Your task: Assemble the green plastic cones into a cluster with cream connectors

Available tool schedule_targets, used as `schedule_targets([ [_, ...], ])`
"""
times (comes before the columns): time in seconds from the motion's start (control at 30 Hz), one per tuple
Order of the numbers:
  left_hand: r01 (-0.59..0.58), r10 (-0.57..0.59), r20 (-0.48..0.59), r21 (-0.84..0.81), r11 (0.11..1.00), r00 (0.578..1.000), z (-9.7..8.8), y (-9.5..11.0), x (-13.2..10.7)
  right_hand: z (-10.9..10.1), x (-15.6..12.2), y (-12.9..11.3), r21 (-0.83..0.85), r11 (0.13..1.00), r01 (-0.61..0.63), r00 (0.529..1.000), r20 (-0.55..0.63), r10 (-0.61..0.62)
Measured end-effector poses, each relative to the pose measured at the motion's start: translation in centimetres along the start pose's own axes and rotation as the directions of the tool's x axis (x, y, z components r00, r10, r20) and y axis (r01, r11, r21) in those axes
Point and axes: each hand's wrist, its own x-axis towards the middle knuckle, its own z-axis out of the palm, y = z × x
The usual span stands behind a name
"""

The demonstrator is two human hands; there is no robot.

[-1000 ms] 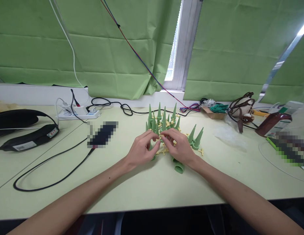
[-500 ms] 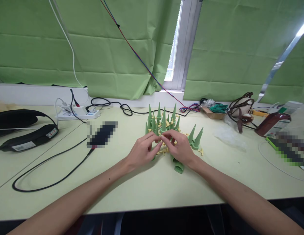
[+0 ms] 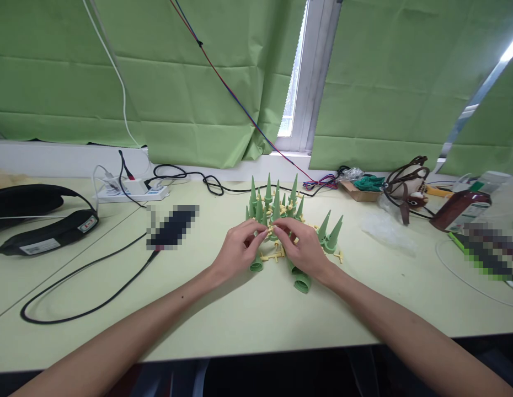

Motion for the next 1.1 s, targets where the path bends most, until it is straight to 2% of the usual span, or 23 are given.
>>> schedule_targets([
  [0.23, 0.097, -0.098, -0.001, -0.111, 0.989, 0.995, 0.17, -0.24, 0.05, 0.05, 0.03, 0.34, 0.018, 1.000, 0.022, 0.999, 0.027, -0.023],
  [0.53, 0.249, -0.237, 0.079, -0.221, 0.943, 0.968, -0.26, 0.60, 0.35, 0.06, 0.06, 0.37, 0.034, 0.999, 0.023, 0.998, 0.050, -0.025],
  [0.93, 0.242, -0.229, 0.086, -0.200, 0.949, 0.970, -0.23, 0.57, 0.34, 0.08, 0.09, 0.60, 0.015, 0.999, 0.047, 0.997, 0.068, -0.048],
  [1.1, 0.186, -0.187, -0.005, -0.069, 0.980, 0.982, -0.35, 0.43, 0.47, 0.00, 0.15, 0.80, -0.010, 0.999, 0.032, 0.999, 0.026, -0.031],
])
